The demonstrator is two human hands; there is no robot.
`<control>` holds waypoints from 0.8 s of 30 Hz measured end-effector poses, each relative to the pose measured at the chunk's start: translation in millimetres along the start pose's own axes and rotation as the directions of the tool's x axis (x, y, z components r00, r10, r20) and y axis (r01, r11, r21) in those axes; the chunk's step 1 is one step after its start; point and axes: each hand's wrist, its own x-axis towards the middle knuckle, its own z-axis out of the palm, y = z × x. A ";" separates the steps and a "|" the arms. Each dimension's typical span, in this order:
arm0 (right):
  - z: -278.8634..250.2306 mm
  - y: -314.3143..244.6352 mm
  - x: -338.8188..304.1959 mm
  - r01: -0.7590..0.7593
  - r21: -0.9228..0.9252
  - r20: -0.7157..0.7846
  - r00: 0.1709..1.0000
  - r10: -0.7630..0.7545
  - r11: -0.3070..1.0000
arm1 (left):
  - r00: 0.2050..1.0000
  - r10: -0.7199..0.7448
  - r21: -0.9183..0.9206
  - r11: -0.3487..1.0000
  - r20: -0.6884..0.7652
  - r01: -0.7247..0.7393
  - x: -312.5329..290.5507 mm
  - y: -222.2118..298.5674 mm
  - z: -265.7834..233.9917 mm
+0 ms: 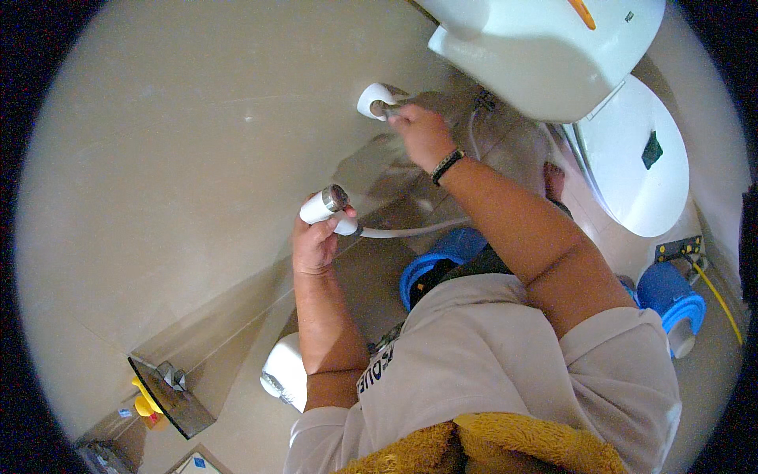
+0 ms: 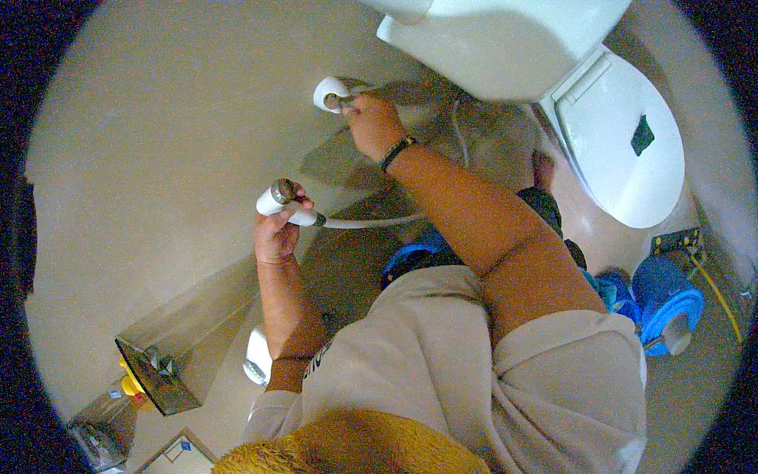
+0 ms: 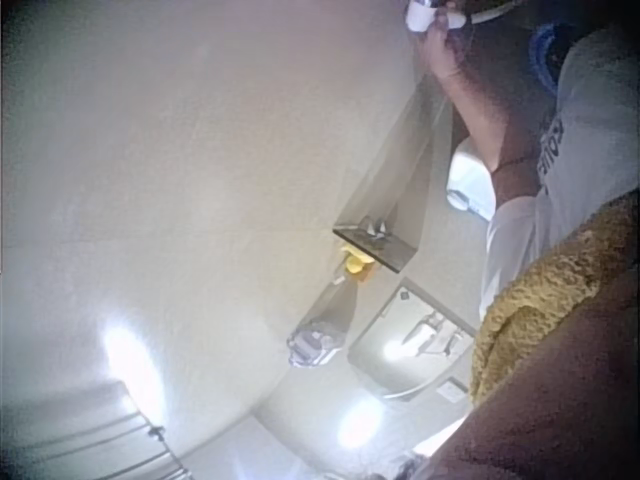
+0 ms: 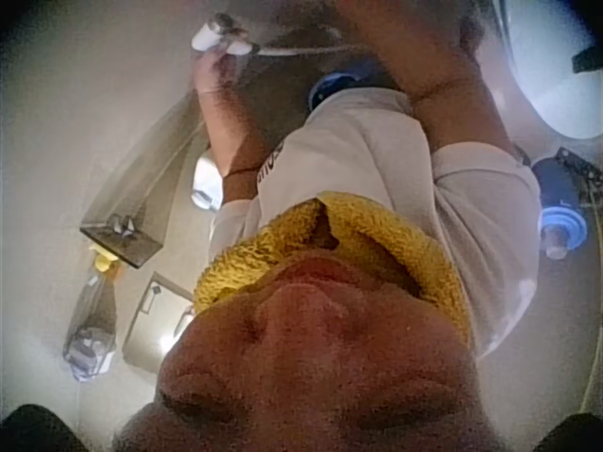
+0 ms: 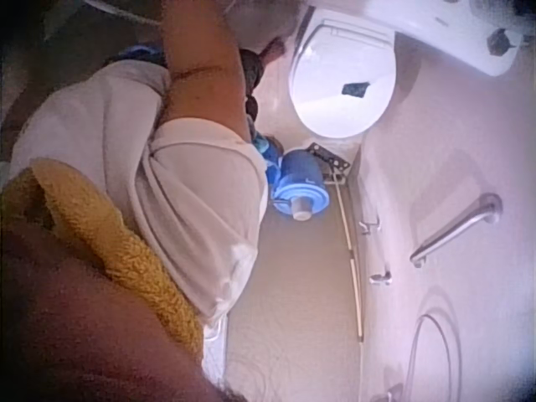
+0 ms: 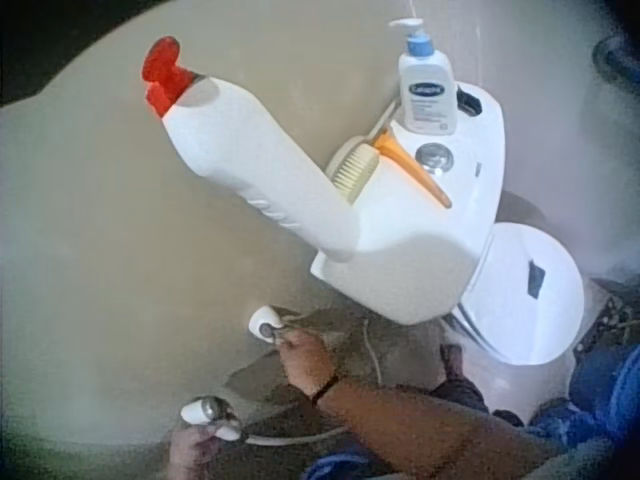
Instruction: The person unscrews the head of a bidet sprayer, handles a small mesh filter part, reattaches the sprayer head by hand, and places the sprayer into a wall mount.
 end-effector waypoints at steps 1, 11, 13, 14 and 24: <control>1.9 -3.6 -1.7 -0.035 0.070 -0.002 0.999 0.036 0.997 | 1.000 0.005 0.010 1.000 -0.010 -0.005 -0.4 1.4 1.5; -6.2 -15.4 -13.2 0.050 0.064 0.032 0.998 -0.052 0.997 | 0.999 0.036 0.036 0.999 -0.035 -0.035 1.3 4.5 7.8; -4.4 -9.8 -7.6 -0.021 0.037 0.016 1.000 0.020 0.999 | 0.999 0.036 0.025 0.999 -0.020 -0.035 2.6 4.6 6.4; -3.7 -9.7 -5.8 -0.021 0.039 0.016 1.000 0.020 0.999 | 0.999 0.034 0.013 0.999 -0.005 -0.034 2.8 4.3 5.5; -12.9 11.5 14.0 -0.156 0.372 0.279 0.959 0.050 0.915 | 0.999 0.045 0.007 0.999 -0.007 -0.045 1.0 -0.7 -1.2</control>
